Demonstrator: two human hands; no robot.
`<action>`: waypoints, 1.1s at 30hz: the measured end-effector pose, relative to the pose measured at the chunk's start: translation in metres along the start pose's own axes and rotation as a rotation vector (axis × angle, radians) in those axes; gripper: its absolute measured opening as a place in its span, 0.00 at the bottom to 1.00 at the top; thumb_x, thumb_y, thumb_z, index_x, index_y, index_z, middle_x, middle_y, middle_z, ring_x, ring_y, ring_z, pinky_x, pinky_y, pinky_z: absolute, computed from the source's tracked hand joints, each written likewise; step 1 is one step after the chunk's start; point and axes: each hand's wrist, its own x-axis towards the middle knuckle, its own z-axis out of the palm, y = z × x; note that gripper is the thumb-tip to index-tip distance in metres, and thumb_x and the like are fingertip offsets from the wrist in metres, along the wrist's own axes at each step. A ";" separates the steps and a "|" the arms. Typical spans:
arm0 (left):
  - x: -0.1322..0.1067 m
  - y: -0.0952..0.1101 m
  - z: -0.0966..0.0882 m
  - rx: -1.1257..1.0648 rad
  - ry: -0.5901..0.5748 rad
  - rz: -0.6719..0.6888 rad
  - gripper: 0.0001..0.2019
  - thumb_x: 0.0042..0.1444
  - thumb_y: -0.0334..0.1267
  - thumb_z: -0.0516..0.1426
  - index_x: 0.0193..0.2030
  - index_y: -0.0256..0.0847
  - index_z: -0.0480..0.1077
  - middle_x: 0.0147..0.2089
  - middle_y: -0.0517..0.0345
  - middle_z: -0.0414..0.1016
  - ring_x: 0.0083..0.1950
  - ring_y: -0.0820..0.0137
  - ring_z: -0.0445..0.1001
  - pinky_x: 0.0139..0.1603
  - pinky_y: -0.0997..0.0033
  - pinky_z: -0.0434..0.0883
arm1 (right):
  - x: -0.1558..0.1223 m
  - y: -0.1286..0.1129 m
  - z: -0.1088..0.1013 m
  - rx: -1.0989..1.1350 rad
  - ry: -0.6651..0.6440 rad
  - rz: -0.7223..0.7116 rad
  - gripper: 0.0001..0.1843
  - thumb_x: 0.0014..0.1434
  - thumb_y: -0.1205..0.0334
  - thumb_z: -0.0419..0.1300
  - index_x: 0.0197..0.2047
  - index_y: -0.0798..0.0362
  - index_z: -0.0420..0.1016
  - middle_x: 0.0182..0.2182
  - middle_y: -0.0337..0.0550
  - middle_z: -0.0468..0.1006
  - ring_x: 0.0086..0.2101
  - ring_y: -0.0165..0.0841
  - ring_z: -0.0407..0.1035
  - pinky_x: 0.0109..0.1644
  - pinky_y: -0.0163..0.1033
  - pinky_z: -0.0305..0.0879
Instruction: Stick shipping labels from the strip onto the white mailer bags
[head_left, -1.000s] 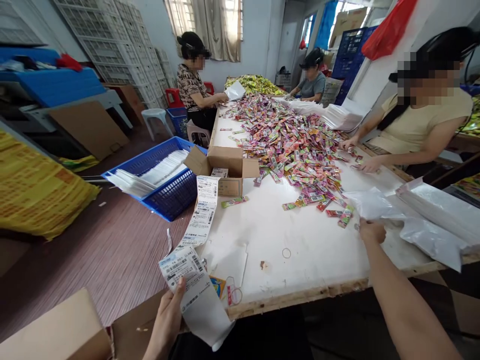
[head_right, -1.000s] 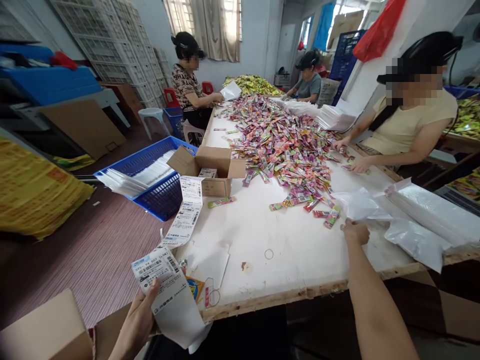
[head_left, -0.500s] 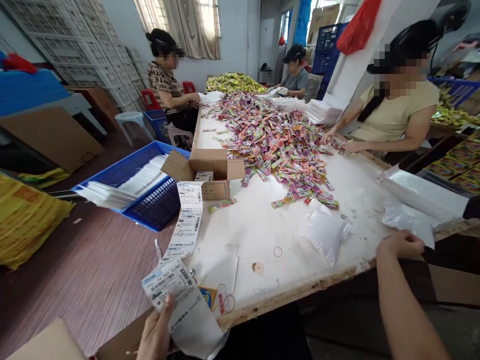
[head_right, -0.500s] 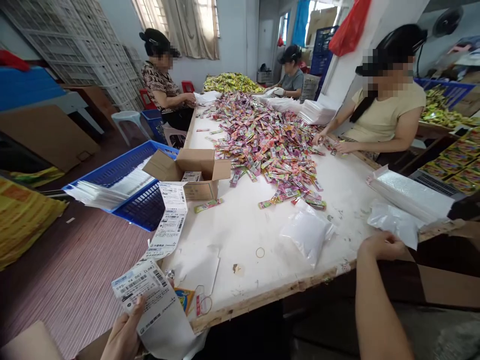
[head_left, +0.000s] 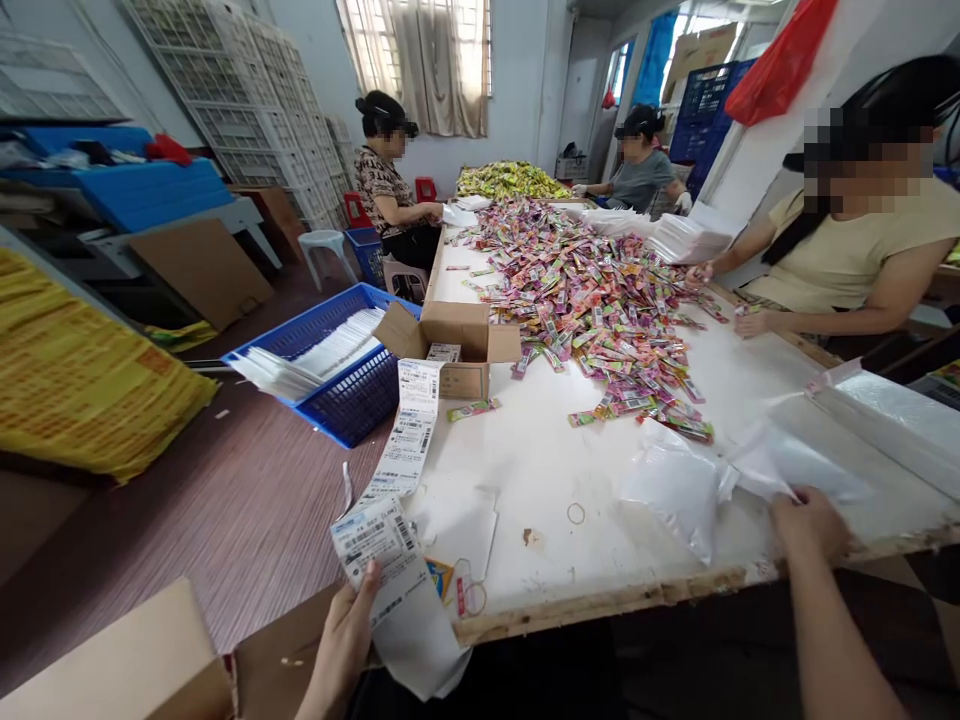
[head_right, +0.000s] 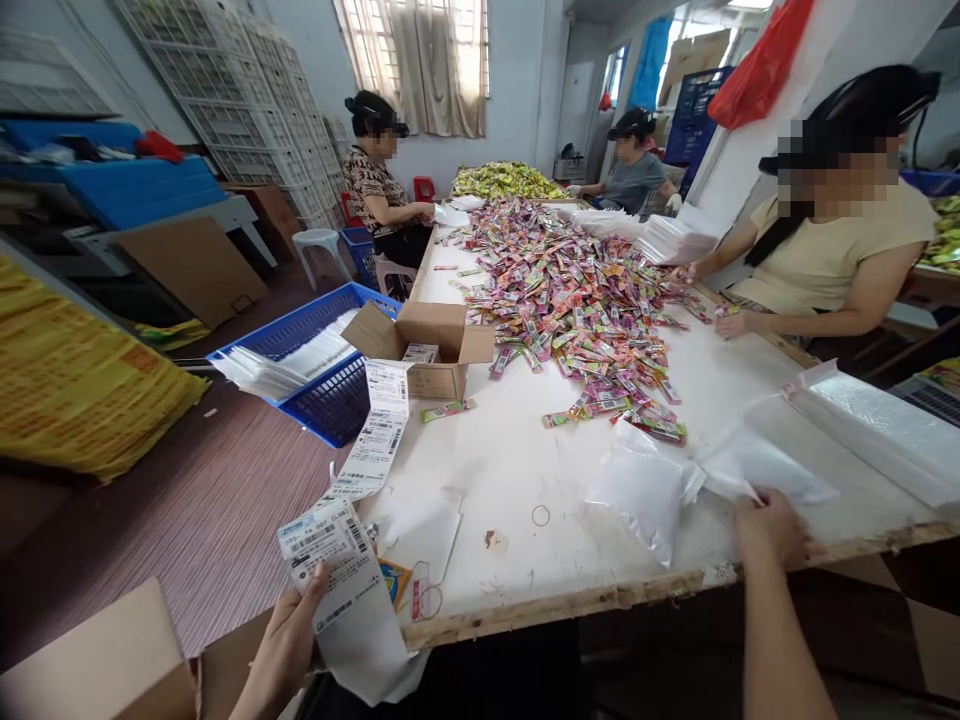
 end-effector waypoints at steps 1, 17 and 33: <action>-0.001 0.001 0.000 0.011 -0.009 -0.010 0.17 0.53 0.48 0.63 0.42 0.36 0.76 0.38 0.45 0.83 0.46 0.48 0.80 0.28 0.67 0.78 | -0.023 -0.007 0.006 0.021 -0.055 -0.015 0.12 0.43 0.58 0.54 0.31 0.52 0.73 0.29 0.53 0.72 0.38 0.52 0.67 0.45 0.58 0.58; -0.006 -0.002 0.002 -0.252 -0.205 0.045 0.28 0.49 0.54 0.65 0.50 0.33 0.76 0.46 0.42 0.81 0.57 0.49 0.75 0.57 0.55 0.72 | -0.206 -0.129 -0.017 1.012 -0.603 0.213 0.12 0.42 0.57 0.63 0.26 0.52 0.64 0.21 0.34 0.64 0.20 0.25 0.55 0.21 0.32 0.54; -0.019 0.028 0.011 -0.372 -0.420 -0.206 0.22 0.55 0.44 0.63 0.53 0.31 0.75 0.52 0.39 0.79 0.57 0.51 0.75 0.56 0.57 0.73 | -0.279 -0.118 -0.003 0.182 -0.611 -1.072 0.37 0.56 0.58 0.56 0.68 0.42 0.52 0.66 0.48 0.56 0.64 0.50 0.51 0.64 0.60 0.55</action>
